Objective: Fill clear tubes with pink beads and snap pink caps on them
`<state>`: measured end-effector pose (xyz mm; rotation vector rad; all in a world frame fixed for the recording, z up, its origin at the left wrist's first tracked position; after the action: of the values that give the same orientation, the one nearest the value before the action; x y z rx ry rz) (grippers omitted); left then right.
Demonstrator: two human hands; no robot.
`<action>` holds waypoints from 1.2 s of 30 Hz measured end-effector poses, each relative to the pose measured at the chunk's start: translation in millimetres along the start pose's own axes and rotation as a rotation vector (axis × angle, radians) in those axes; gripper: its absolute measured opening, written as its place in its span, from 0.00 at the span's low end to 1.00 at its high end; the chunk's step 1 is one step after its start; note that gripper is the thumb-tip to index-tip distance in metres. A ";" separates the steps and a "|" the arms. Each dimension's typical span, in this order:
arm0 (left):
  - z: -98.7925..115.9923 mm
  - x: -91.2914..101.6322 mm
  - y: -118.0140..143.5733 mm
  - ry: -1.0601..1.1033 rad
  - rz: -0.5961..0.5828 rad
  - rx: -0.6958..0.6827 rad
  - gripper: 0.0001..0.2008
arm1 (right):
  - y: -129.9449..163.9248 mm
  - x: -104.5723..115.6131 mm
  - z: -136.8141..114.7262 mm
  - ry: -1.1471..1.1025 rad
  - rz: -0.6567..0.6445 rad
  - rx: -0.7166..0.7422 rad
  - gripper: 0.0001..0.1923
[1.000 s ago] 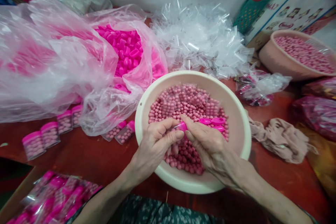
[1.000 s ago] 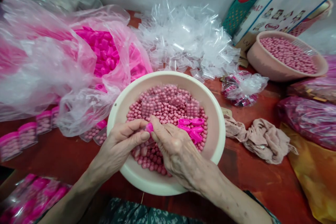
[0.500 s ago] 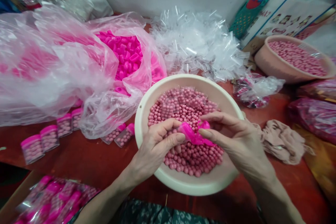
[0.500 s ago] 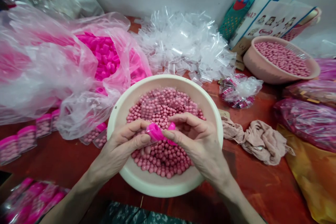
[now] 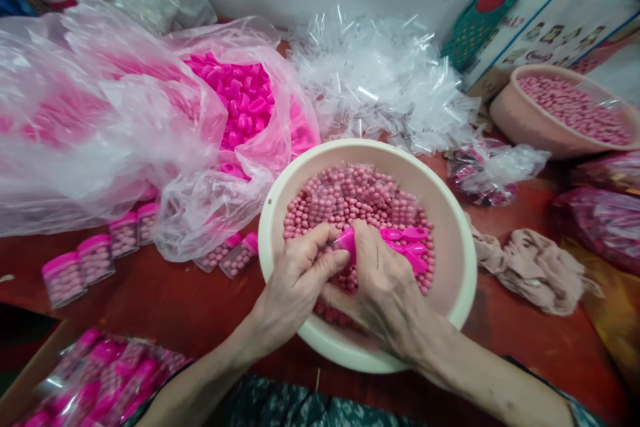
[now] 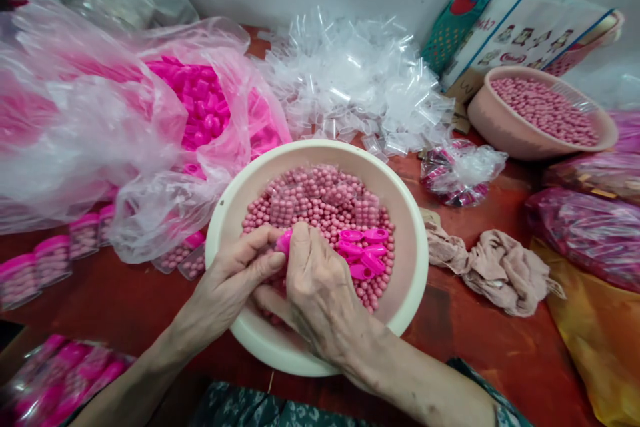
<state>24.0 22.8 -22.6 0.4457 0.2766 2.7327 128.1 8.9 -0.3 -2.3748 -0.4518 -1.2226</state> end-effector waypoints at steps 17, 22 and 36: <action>2.2 4.6 5.9 0.063 0.154 -0.042 0.12 | -8.0 -8.7 -7.2 0.331 -0.029 0.053 0.15; -0.8 5.8 0.4 0.334 0.181 -0.029 0.12 | -15.8 -1.9 -4.2 -0.079 0.057 0.014 0.13; 4.4 0.0 0.9 0.507 0.074 -0.081 0.19 | -2.0 9.4 -0.9 -0.034 0.183 0.015 0.24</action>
<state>25.2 22.5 -18.3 -0.2727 0.2769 2.8766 131.8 11.0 8.3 -2.3680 -0.2463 -1.0936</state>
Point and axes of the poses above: each hand's wrist, its own y-axis away from the middle knuckle, its own x-axis out of the back of the hand, z = x × y, the point moved 5 cm from there along -y, towards the middle knuckle, and after that the axes turned 14 degrees about -y, right-handed, at the moved point
